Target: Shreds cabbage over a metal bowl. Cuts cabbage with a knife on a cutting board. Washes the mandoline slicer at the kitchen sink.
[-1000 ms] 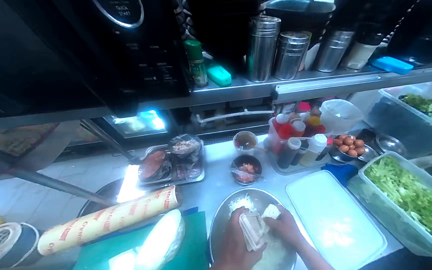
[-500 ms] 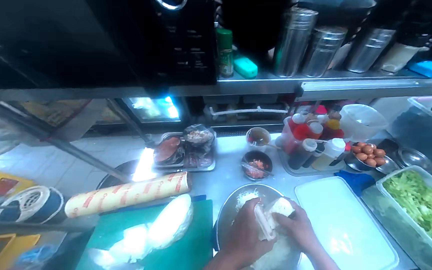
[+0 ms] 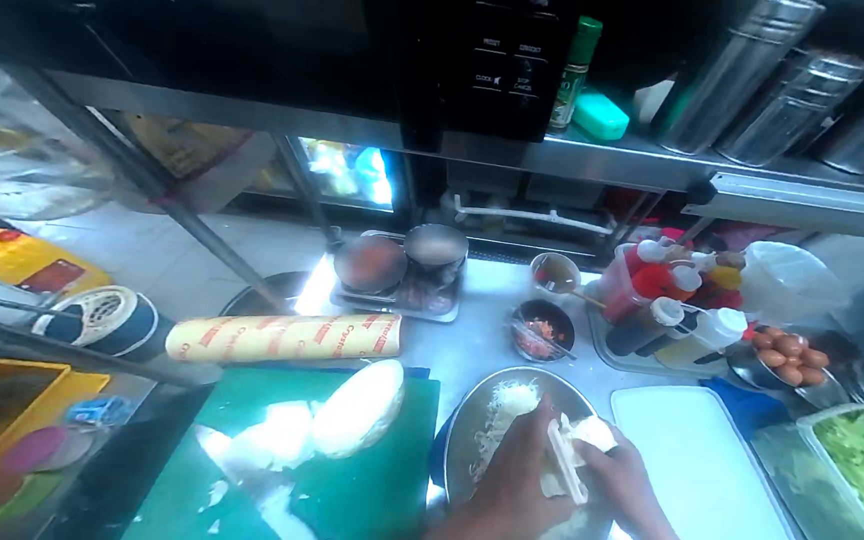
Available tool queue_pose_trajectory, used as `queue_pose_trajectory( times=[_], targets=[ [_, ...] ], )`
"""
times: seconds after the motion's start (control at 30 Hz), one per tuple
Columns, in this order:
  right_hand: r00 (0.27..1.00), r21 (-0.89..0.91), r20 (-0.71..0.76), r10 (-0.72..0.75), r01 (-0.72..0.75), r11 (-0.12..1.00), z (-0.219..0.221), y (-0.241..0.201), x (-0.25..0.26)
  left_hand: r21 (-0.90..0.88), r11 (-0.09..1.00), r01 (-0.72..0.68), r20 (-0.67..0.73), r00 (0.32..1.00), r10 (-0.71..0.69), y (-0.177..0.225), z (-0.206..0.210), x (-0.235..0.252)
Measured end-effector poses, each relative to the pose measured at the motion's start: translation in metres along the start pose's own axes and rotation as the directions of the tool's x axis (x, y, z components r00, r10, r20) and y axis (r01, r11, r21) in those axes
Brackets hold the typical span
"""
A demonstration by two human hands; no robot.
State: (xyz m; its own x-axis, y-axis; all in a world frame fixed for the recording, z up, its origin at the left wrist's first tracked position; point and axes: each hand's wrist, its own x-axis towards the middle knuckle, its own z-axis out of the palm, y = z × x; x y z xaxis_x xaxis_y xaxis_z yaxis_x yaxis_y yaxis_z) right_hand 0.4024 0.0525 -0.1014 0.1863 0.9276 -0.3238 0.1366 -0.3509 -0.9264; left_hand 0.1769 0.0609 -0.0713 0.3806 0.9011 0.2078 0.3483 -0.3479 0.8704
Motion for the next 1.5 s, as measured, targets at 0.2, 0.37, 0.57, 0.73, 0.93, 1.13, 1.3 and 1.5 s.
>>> queue_pose_trajectory(
  times=[0.2,0.37,0.57,0.73,0.93,1.13,1.3,1.5],
  targets=[
    [1.000,-0.029,-0.007,0.002,-0.002,1.000,0.002,0.016,0.008,-0.016,1.000,0.006,0.023,1.000,-0.005,-0.002,-0.002,0.001],
    [0.997,0.108,0.003,-0.076,0.075,0.991,0.004,-0.035,-0.018,-0.039,0.999,0.006,0.011,1.000,-0.006,-0.004,-0.003,0.003],
    [0.999,-0.060,-0.027,0.041,-0.043,0.997,0.001,0.017,0.009,-0.028,0.999,0.024,0.031,0.999,-0.023,-0.002,-0.004,0.004],
    [0.995,0.101,0.009,-0.103,0.102,0.990,0.007,-0.045,-0.021,-0.028,0.998,0.061,0.040,0.997,-0.060,0.000,-0.009,0.005],
    [0.999,-0.005,-0.039,0.013,-0.013,1.000,0.006,-0.008,-0.002,-0.003,1.000,0.031,0.016,0.999,-0.031,-0.004,-0.009,0.006],
    [0.999,0.012,-0.045,-0.003,0.003,1.000,0.009,-0.001,-0.005,-0.009,0.999,0.036,0.018,0.999,-0.036,-0.003,-0.007,0.003],
    [0.997,0.093,-0.018,-0.072,0.073,0.993,0.010,-0.041,-0.024,-0.020,0.999,0.039,0.007,0.999,-0.039,-0.006,-0.007,0.000],
    [0.996,-0.092,-0.074,0.039,-0.046,0.995,0.005,0.018,0.001,-0.016,1.000,0.018,0.017,1.000,-0.018,-0.008,-0.006,-0.005]
  ],
)
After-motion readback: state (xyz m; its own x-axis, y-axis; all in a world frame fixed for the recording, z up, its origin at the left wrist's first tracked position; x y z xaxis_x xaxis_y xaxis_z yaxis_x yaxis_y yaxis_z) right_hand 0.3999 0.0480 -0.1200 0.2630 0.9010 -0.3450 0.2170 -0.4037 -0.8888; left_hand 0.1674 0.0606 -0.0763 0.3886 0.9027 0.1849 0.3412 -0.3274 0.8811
